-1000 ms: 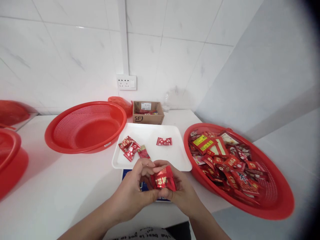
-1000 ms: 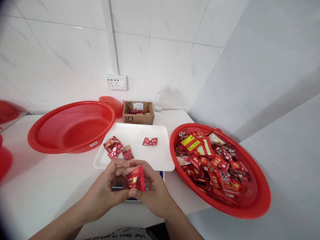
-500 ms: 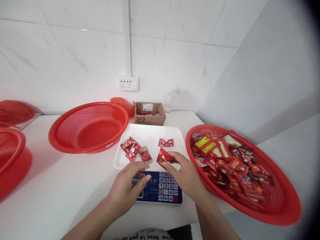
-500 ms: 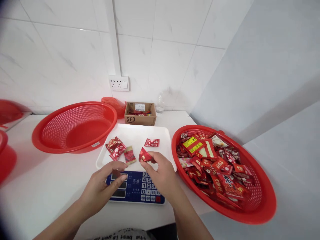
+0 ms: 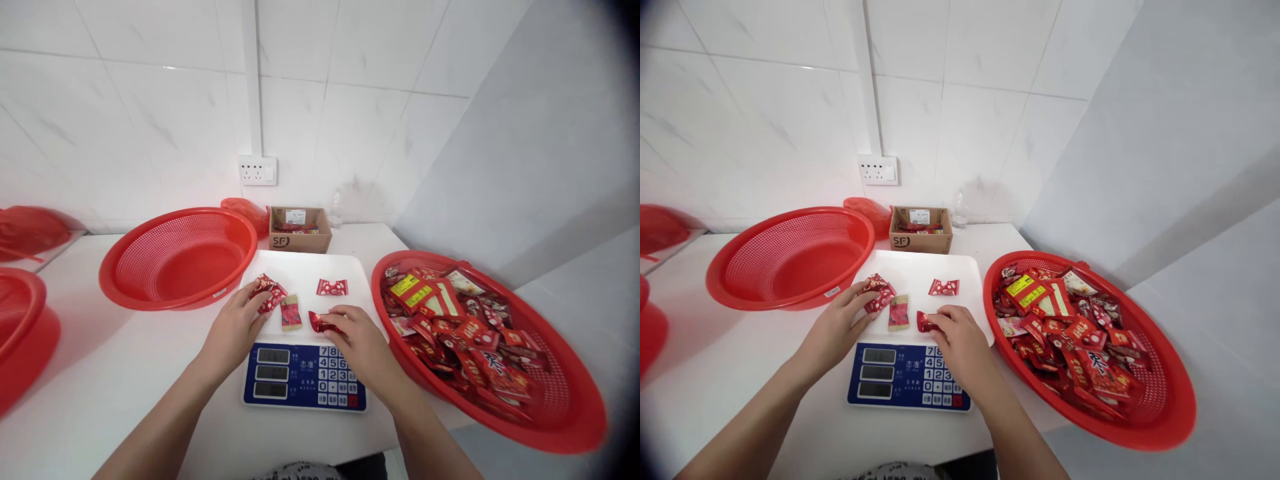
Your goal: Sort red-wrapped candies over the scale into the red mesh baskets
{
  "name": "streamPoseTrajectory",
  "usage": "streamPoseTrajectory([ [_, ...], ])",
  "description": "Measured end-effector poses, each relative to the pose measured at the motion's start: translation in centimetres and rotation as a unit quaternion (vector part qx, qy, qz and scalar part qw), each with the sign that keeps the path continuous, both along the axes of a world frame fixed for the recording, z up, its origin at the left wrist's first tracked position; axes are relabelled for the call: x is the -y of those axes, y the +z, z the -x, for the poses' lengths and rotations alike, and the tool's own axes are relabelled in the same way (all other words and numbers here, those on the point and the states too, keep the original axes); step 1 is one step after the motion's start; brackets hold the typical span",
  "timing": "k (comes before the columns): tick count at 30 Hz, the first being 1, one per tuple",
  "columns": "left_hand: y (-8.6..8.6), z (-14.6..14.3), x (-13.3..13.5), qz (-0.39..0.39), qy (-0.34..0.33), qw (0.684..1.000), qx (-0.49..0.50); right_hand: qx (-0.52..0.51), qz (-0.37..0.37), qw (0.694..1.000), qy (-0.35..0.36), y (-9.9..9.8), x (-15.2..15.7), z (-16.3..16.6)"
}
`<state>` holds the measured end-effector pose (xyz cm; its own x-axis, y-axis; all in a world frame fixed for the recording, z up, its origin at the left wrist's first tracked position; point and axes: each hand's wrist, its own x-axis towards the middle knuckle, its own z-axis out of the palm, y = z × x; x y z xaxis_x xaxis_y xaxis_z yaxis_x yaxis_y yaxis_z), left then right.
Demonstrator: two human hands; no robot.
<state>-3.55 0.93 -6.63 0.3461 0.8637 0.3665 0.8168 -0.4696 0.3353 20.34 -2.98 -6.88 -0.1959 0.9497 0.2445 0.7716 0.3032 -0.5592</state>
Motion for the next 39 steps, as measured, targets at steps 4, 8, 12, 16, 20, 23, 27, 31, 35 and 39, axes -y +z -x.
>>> streamPoseTrajectory([
  [4, 1.0, -1.5, -1.6, 0.029, -0.018, 0.999, -0.011, 0.013, -0.028, 0.999, 0.011, 0.1, -1.5, 0.7],
  [8, 1.3, -2.1, -1.6, 0.009, -0.028, 1.000, 0.004, 0.020, -0.054, 0.998, -0.014, 0.5, -2.1, 0.0],
  [12, 0.8, -1.8, -0.4, 0.007, -0.026, 1.000, -0.003, 0.034, -0.045, 0.995, -0.086, 0.0, -2.7, -1.4],
  [16, 0.5, -2.4, -0.7, 0.038, -0.050, 0.997, -0.033, 0.029, -0.014, 0.997, -0.074, -0.6, -3.8, -0.9],
  [20, 0.7, -3.1, -1.5, 0.060, -0.060, 0.996, -0.024, 0.018, -0.012, 0.999, -0.045, 0.0, -4.1, 0.4],
  [23, 0.9, -2.5, -0.8, 0.030, -0.058, 0.998, 0.017, 0.008, -0.025, 0.999, -0.048, 1.2, -2.7, -0.3],
  [27, 0.8, -0.2, 2.4, 0.023, -0.029, 0.991, 0.131, 0.006, -0.047, 0.995, -0.090, 2.1, 0.7, -4.2],
  [31, -0.2, 2.5, 5.5, 0.073, 0.083, 0.966, 0.234, 0.058, 0.017, 0.982, -0.180, 1.0, 3.5, -9.1],
  [35, -0.9, 3.6, 6.6, 0.088, 0.109, 0.957, 0.255, 0.074, 0.148, 0.970, -0.180, 0.2, 4.3, -11.7],
  [39, -0.7, 2.8, 6.6, 0.114, 0.102, 0.954, 0.260, 0.066, 0.207, 0.965, -0.148, 1.1, 4.0, -11.8],
])
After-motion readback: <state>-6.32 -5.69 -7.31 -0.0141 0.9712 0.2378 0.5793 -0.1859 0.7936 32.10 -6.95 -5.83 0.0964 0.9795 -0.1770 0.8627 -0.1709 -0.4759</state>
